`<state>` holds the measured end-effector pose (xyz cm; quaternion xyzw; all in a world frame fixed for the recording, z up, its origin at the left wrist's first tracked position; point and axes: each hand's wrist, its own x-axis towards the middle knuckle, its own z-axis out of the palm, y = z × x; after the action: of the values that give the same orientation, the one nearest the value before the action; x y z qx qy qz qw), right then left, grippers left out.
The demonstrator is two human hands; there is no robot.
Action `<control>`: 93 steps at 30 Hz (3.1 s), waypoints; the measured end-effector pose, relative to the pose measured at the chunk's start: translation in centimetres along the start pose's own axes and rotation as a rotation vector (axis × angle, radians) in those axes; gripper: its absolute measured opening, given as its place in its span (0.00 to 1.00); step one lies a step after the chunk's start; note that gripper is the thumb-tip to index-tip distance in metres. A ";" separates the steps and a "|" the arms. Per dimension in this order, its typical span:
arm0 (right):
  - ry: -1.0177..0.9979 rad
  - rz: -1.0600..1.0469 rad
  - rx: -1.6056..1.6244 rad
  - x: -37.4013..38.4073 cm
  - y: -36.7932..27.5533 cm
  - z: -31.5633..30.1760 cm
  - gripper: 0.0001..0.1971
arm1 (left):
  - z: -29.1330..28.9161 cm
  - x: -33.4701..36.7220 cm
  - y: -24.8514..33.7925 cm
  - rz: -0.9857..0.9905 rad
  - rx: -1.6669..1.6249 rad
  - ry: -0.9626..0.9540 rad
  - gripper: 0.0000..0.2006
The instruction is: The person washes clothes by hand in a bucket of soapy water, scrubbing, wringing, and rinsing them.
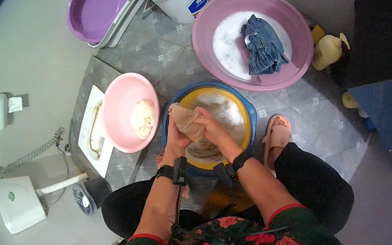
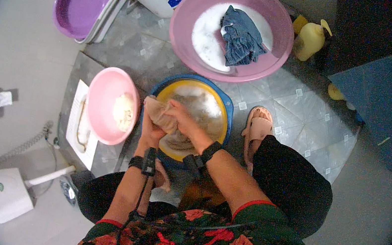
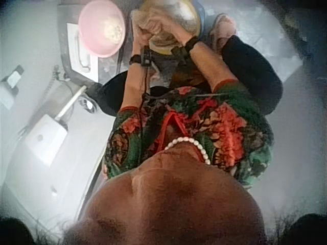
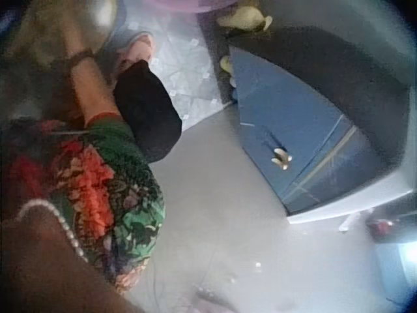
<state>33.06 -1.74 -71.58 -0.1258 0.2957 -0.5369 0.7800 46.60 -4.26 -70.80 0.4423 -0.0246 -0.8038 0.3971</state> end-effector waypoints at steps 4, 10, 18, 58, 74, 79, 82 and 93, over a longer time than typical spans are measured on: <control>0.068 -0.008 0.327 -0.8 0.5 -0.4 0.17 | 1.7 -1.9 -0.3 0.109 0.096 0.020 0.28; 0.312 -0.096 -0.002 -0.1 0.8 -1.7 0.22 | 3.1 -3.1 -0.6 0.288 0.196 0.050 0.29; 0.024 0.304 0.617 -3.2 0.6 -0.3 0.26 | 1.2 -4.2 -0.2 0.284 0.201 -0.009 0.30; -0.570 -0.533 -1.755 -4.6 -4.7 7.9 0.22 | -1.7 -8.7 1.3 0.606 0.887 -0.061 0.18; 0.462 -0.150 -0.052 -0.9 0.6 1.8 0.15 | 1.0 -1.9 -0.4 0.437 -0.010 0.008 0.19; 0.368 0.006 0.013 -0.6 -0.3 1.8 0.20 | 1.6 -3.0 -1.0 0.533 0.014 -0.087 0.17; 0.261 0.015 -0.010 -0.9 -1.2 1.9 0.21 | 1.9 -3.2 -1.1 0.541 -0.021 -0.096 0.18; 0.139 0.392 -0.111 -2.9 -3.2 1.8 0.27 | 1.1 -4.4 -0.1 0.505 0.193 -0.117 0.22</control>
<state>31.00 -0.53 -67.58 -0.0712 0.3966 -0.3653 0.8392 47.05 -1.64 -67.19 0.4108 -0.2336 -0.6973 0.5389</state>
